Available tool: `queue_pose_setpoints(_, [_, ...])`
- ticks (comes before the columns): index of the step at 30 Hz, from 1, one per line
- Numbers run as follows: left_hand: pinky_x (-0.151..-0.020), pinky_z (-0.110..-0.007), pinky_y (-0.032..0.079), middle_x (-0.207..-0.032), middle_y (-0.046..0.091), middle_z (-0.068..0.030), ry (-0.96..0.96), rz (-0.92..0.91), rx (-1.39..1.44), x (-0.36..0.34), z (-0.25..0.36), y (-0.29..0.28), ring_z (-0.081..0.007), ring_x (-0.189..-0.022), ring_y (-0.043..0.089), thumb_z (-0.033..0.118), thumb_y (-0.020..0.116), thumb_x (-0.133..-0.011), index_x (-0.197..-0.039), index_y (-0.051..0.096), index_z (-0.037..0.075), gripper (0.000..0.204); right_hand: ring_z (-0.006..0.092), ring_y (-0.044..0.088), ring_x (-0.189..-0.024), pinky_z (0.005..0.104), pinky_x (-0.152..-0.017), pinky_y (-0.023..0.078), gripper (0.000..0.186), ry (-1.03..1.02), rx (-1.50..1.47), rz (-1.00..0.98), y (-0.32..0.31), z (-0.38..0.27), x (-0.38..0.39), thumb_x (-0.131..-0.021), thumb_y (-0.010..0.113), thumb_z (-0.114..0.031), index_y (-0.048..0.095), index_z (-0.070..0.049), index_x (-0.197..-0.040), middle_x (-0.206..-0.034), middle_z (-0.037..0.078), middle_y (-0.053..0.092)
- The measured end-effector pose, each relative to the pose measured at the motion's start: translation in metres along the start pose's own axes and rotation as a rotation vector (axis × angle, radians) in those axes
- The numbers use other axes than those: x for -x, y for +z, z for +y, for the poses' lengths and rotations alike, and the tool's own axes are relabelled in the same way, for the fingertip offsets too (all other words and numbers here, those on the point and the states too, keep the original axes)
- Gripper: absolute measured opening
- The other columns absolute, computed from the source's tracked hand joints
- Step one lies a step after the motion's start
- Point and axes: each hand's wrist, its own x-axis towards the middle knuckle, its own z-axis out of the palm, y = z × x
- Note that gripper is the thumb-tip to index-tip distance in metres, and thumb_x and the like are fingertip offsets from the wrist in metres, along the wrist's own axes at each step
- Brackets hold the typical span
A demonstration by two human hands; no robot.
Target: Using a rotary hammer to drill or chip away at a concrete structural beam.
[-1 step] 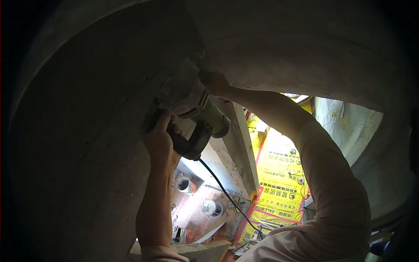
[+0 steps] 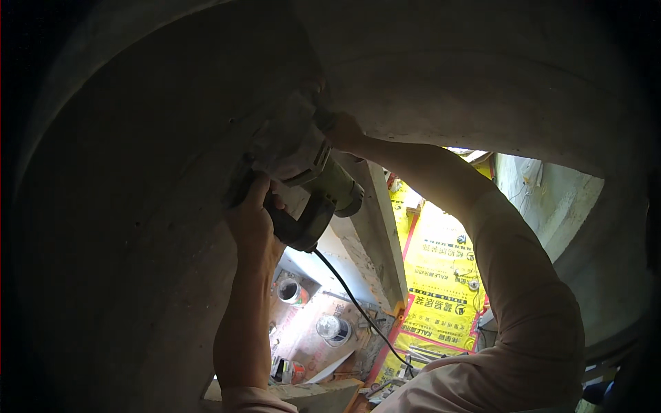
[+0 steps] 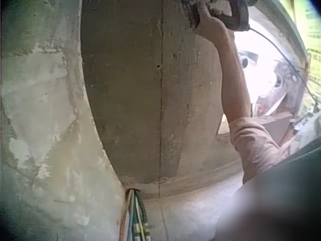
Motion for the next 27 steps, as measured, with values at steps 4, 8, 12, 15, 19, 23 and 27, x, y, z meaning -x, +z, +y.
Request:
queue_pose_setpoints(4, [-0.053,-0.028,0.042,-0.075,0.056,-0.0019,0.003,-0.081,0.002,-0.013,-0.009,-0.006,-0.0117,-0.057,0.048,0.009,0.063,-0.088,-0.104,0.061,0.008,0.016,0.0403,0.067,-0.091,0.0501,-0.077,0.054,0.046,0.036,0.005,0.046,-0.001,0.017,-0.004,-0.079,0.066,-0.050,0.072,-0.006,-0.089,-0.088,0.023,0.069])
queue_pose_setpoints(8, [-0.046,-0.029,0.041,-0.069,0.056,-0.0029,0.046,-0.019,0.090,-0.020,-0.011,-0.020,-0.0126,-0.051,0.049,0.004,0.063,-0.084,-0.088,0.062,0.005,0.004,0.0396,0.067,-0.093,0.0498,-0.078,0.054,0.048,0.059,0.021,0.000,-0.003,-0.008,0.005,-0.078,0.066,-0.052,0.072,-0.007,-0.092,-0.091,0.023,0.069])
queue_pose_setpoints(12, [-0.047,-0.030,0.043,-0.068,0.055,-0.0033,-0.051,0.004,0.108,-0.024,0.004,-0.024,-0.0138,-0.051,0.050,0.006,0.062,-0.084,-0.085,0.061,0.005,0.002,0.0411,0.066,-0.093,0.0498,-0.077,0.053,0.040,0.040,0.057,0.012,-0.010,-0.019,0.007,-0.081,0.063,-0.042,0.070,-0.004,-0.094,-0.091,0.024,0.069])
queue_pose_setpoints(15, [-0.047,-0.031,0.043,-0.068,0.055,-0.0039,-0.060,-0.026,0.155,-0.032,0.007,-0.023,-0.0143,-0.051,0.051,0.006,0.062,-0.084,-0.084,0.060,0.006,0.001,0.0426,0.065,-0.092,0.0497,-0.078,0.052,0.033,0.000,0.112,-0.004,-0.016,-0.020,0.002,-0.085,0.059,-0.031,0.068,-0.001,-0.097,-0.091,0.025,0.068])
queue_pose_setpoints(19, [-0.052,-0.029,0.043,-0.072,0.057,-0.0037,-0.098,-0.116,0.112,-0.041,0.010,-0.007,-0.0129,-0.056,0.051,0.011,0.060,-0.089,-0.094,0.061,0.006,0.007,0.0386,0.068,-0.083,0.0471,-0.074,0.053,0.030,-0.175,0.327,0.041,-0.028,0.020,-0.015,-0.086,0.057,-0.026,0.067,0.001,-0.095,-0.085,0.023,0.069])
queue_pose_setpoints(23, [-0.052,-0.031,0.044,-0.071,0.058,-0.0038,-0.134,-0.051,0.084,-0.040,0.021,-0.017,-0.0140,-0.054,0.051,0.012,0.060,-0.090,-0.092,0.061,0.005,0.007,0.0348,0.070,-0.079,0.0446,-0.072,0.054,0.028,0.067,0.081,-0.029,-0.023,-0.017,-0.005,-0.086,0.057,-0.024,0.067,0.001,-0.094,-0.082,0.022,0.069])
queue_pose_setpoints(27, [-0.052,-0.032,0.044,-0.070,0.058,-0.0045,-0.130,-0.063,0.094,-0.050,0.019,-0.020,-0.0157,-0.054,0.052,0.012,0.060,-0.089,-0.088,0.060,0.006,0.006,0.0340,0.070,-0.079,0.0435,-0.073,0.054,0.036,0.063,0.134,-0.052,-0.031,-0.020,-0.005,-0.086,0.058,-0.034,0.068,0.001,-0.092,-0.081,0.022,0.069])
